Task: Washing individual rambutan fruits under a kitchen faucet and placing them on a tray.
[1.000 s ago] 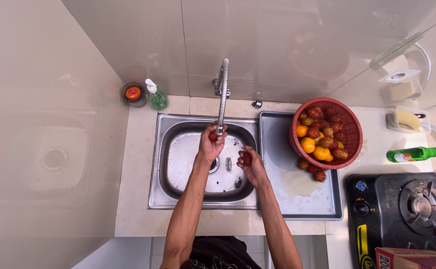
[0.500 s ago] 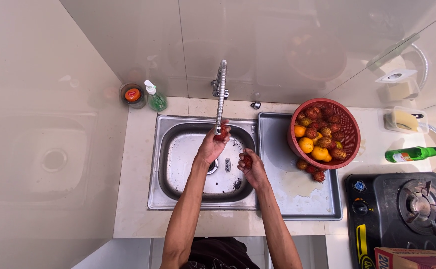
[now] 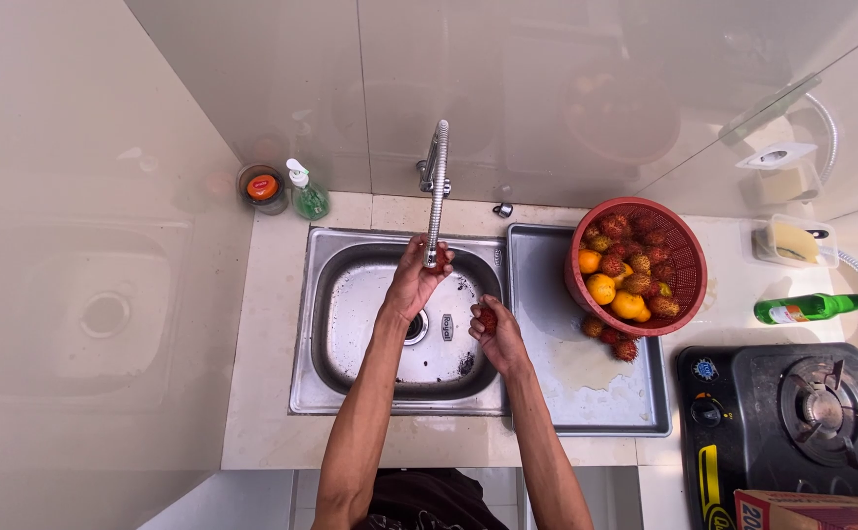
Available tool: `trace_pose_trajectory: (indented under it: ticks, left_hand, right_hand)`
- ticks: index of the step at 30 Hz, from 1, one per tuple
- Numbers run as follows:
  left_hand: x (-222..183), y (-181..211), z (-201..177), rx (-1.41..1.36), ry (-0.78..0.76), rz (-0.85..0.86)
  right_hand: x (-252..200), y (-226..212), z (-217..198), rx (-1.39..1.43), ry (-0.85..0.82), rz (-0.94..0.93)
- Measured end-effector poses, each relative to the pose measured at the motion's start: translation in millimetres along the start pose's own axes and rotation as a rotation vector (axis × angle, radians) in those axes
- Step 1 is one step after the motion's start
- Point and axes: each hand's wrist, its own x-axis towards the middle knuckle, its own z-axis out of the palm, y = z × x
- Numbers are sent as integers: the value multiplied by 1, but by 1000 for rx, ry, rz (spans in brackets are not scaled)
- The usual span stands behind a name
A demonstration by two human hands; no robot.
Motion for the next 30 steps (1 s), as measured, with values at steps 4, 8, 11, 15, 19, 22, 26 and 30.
trace_pose_trajectory:
  ticks: [4, 8, 11, 15, 19, 22, 26, 30]
  left_hand:
    - [-5, 10, 8, 26, 59, -111]
    - [5, 11, -5, -11, 151, -206]
    - [9, 11, 0, -78, 134, -161]
    - [7, 15, 14, 11, 141, -92]
    - [2, 17, 20, 159, 182, -60]
    - [-5, 19, 15, 285, 232, -57]
    - [-24, 3, -30, 1173, 207, -316]
    - [-59, -1, -34, 1802, 366, -481]
  right_hand:
    - [-5, -1, 9, 6, -13, 21]
    - [-7, -2, 13, 36, -24, 34]
    - [-7, -4, 13, 41, -28, 36]
    - [-7, -1, 13, 43, -20, 45]
    - [-8, -1, 14, 43, -18, 48]
    - [-8, -1, 13, 30, -24, 49]
    - [-9, 3, 13, -69, -15, 67]
    - [-15, 15, 18, -417, 71, 156]
